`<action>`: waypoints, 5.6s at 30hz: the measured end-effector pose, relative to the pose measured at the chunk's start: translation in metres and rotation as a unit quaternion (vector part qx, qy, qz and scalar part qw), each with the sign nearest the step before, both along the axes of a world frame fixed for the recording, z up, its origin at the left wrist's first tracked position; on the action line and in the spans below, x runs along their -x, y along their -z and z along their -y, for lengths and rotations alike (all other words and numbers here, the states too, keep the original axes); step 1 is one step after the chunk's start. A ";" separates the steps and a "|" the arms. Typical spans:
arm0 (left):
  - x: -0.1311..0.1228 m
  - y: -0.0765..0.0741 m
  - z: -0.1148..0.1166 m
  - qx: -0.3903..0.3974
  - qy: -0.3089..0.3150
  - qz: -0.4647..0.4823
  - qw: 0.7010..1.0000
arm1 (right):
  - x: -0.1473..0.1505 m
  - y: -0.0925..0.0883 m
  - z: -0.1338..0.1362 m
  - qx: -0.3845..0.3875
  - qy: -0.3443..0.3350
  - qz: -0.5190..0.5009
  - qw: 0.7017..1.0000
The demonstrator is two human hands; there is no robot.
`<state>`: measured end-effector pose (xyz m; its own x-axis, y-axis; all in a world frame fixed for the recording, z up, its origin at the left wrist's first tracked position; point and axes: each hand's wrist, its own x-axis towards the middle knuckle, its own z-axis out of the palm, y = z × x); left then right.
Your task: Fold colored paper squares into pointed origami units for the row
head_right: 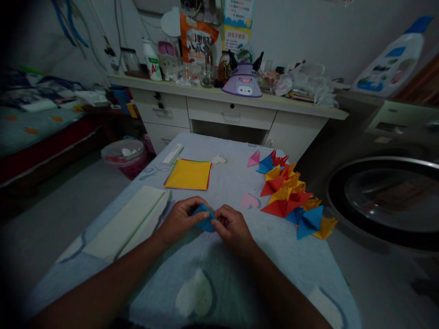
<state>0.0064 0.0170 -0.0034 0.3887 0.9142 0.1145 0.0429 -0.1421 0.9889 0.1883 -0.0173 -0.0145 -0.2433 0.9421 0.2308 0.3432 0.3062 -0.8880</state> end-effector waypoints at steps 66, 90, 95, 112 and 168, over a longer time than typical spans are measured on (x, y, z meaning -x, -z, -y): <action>0.006 0.006 -0.002 0.027 -0.094 0.066 0.993 | -0.001 -0.006 0.001 0.016 -0.007 0.022 1.000; 0.006 0.005 -0.004 0.037 -0.111 0.082 0.990 | -0.001 -0.008 0.001 0.036 -0.003 0.010 0.999; 0.006 0.004 -0.003 0.043 -0.122 0.085 0.988 | 0.000 -0.009 0.001 0.034 -0.004 -0.007 0.999; 0.005 0.003 -0.004 0.078 -0.078 0.113 0.987 | -0.002 0.007 -0.004 0.154 -0.026 -0.160 0.975; -0.002 0.010 0.004 -0.098 -0.036 -0.064 0.992 | -0.006 0.018 -0.015 0.185 0.027 -0.279 0.942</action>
<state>0.0081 0.0127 -0.0130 0.3464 0.9049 0.2473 0.1830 -0.3237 0.9283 0.1943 -0.0025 -0.0324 -0.1301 0.9908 -0.0383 -0.2014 -0.0642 -0.9774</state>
